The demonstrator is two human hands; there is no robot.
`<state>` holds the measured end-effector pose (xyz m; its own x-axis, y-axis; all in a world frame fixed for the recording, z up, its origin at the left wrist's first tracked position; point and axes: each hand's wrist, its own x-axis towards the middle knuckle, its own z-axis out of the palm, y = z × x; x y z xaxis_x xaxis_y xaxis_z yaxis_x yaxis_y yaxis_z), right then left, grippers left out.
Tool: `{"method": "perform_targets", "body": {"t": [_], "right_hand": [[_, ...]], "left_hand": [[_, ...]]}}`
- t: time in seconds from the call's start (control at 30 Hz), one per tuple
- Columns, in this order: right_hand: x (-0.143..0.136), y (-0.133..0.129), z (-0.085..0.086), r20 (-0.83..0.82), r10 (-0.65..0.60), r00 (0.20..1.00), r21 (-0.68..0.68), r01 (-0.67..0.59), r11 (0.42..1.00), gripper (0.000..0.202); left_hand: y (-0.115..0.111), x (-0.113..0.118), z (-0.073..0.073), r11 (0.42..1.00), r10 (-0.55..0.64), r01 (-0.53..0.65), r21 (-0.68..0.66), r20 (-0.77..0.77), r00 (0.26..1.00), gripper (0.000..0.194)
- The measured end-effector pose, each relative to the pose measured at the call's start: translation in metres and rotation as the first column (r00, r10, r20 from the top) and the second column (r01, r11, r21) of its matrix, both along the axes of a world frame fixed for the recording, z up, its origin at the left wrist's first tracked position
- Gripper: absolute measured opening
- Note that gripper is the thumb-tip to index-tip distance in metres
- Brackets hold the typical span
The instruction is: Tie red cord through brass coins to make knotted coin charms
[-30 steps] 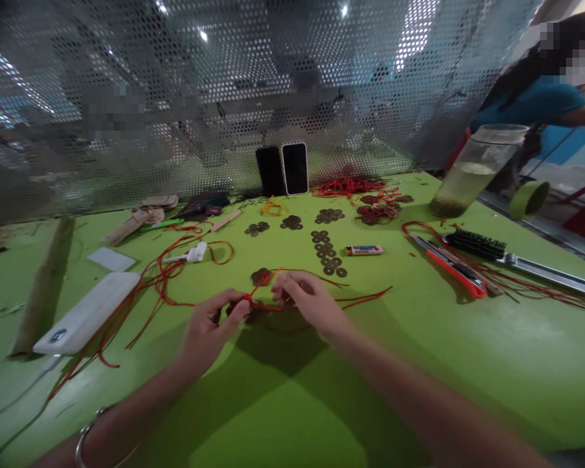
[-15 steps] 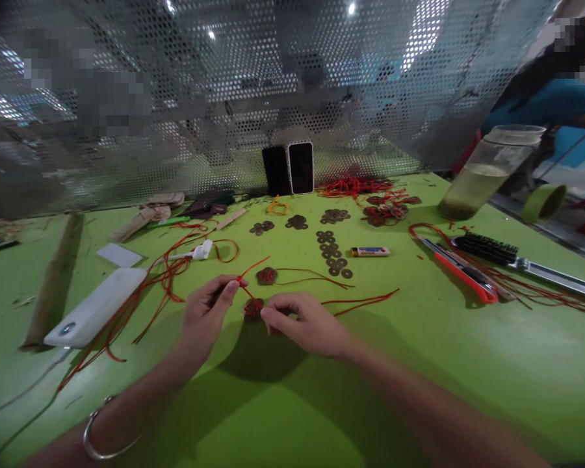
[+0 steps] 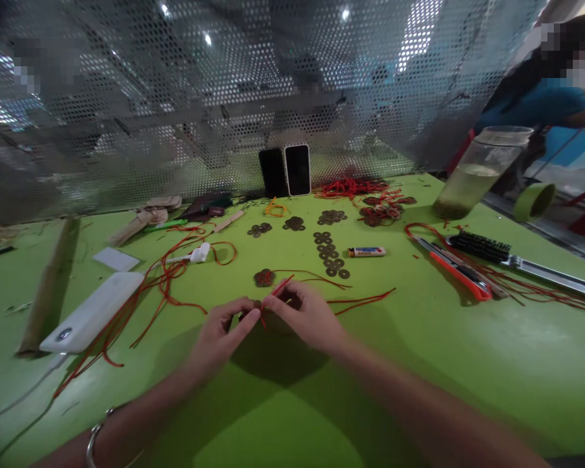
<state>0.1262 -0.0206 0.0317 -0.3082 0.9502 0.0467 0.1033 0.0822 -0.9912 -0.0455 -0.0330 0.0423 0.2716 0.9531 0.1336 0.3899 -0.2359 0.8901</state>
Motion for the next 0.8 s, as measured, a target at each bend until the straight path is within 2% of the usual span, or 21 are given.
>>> {"method": "perform_targets", "body": {"t": [0.1,0.3,0.43,0.6,0.63,0.7,0.77,0.8], "right_hand": [[0.000,-0.001,0.002,0.067,-0.057,0.996,0.051,0.053,0.997,0.023],[-0.005,-0.005,0.007,0.158,0.129,0.979,0.039,-0.137,0.990,0.024],[-0.006,-0.008,0.010,0.143,0.134,0.981,0.070,-0.145,0.987,0.023],[-0.004,-0.005,0.011,0.134,0.156,0.979,0.068,-0.166,0.984,0.021],[-0.004,-0.004,0.011,0.137,0.133,0.982,0.074,-0.144,0.987,0.021],[-0.002,-0.004,0.012,0.134,0.009,0.991,0.124,-0.026,0.992,0.018],[0.001,-0.010,0.017,0.080,-0.139,0.987,0.216,0.119,0.969,0.018],[0.003,-0.017,0.021,0.032,-0.175,0.984,0.262,0.160,0.952,0.019]], "left_hand": [[0.001,-0.002,-0.001,1.000,0.028,-0.028,-0.005,0.015,0.999,0.023],[0.003,-0.006,-0.004,0.991,0.130,-0.125,-0.051,0.111,0.985,0.024],[0.006,-0.006,-0.003,0.989,0.140,-0.134,-0.055,0.124,0.982,0.023],[0.009,-0.008,-0.001,0.991,0.133,-0.135,0.008,0.117,0.984,0.021],[0.010,-0.009,-0.001,0.992,0.120,-0.123,0.016,0.117,0.986,0.020],[0.010,-0.011,0.000,0.994,0.099,-0.103,0.023,0.125,0.987,0.019],[0.010,-0.012,0.001,0.995,0.088,-0.093,0.033,0.131,0.987,0.019],[0.010,-0.013,0.001,0.996,0.080,-0.086,0.039,0.127,0.989,0.019]]}}
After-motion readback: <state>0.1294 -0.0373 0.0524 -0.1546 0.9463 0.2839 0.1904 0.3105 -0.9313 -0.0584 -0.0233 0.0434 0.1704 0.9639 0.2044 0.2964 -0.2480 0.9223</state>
